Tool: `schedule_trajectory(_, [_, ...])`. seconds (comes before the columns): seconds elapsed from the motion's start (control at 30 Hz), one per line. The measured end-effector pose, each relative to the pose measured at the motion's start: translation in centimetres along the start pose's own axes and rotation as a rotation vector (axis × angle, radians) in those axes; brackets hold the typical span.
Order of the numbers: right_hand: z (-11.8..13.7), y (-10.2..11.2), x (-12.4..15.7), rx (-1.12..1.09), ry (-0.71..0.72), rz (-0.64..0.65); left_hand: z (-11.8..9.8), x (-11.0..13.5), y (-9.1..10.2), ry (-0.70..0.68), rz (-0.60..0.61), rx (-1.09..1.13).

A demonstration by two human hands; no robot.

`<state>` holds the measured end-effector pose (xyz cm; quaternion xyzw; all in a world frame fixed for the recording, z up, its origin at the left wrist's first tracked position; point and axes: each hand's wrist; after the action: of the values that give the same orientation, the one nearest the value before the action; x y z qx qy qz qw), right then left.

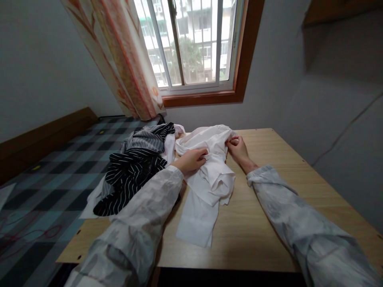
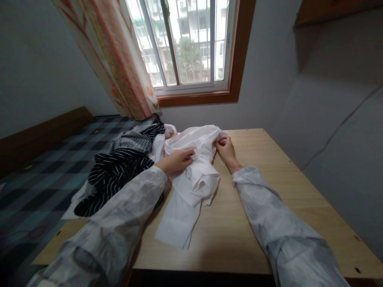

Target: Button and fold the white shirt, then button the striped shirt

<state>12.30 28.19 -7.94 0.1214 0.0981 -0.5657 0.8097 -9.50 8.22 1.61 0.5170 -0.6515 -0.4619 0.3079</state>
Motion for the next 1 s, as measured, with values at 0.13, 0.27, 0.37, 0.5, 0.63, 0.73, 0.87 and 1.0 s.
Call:
schedule_trajectory(0.13, [0.2, 0.0, 0.5, 0.061, -0.012, -0.050, 0.1, 0.4, -1.0, 0.012, -0.066, 0.017])
schedule_trajectory(0.27, [0.7, 0.1, 0.8, 0.105, -0.012, -0.043, 0.5, 1.1, -1.7, 0.014, -0.111, 0.085])
schedule_trajectory(0.37, [0.9, 0.2, 1.0, 0.154, -0.017, -0.044, 0.6, 1.3, -1.9, 0.010, -0.103, 0.082])
schedule_trajectory(0.5, [1.1, 0.3, 1.1, 0.212, -0.016, -0.031, 0.4, 1.3, -1.5, 0.017, -0.074, 0.072])
schedule_trajectory(0.63, [1.1, 0.4, 1.1, 0.255, -0.019, -0.038, 0.2, 1.7, -0.5, 0.024, -0.038, 0.113])
schedule_trajectory(0.73, [0.9, 0.3, 1.2, 0.277, -0.012, -0.053, 0.1, 2.0, 0.5, 0.033, -0.013, 0.156])
schedule_trajectory(0.87, [0.6, 0.4, 1.1, 0.267, 0.029, -0.086, 0.2, 2.5, 1.9, 0.063, 0.002, 0.174])
schedule_trajectory(1.0, [1.0, 1.5, 0.2, 0.275, 0.040, -0.147, 0.3, 3.1, 4.0, 0.105, 0.042, 0.156])
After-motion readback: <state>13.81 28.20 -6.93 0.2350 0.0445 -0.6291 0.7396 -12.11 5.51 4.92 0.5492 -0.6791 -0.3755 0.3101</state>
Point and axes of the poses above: each hand's wrist, its own x-axis away from the middle knuckle, its own y-axis out of the back of the hand, z = x × y, and after that the axes turned 7 degrees about z, right-handed
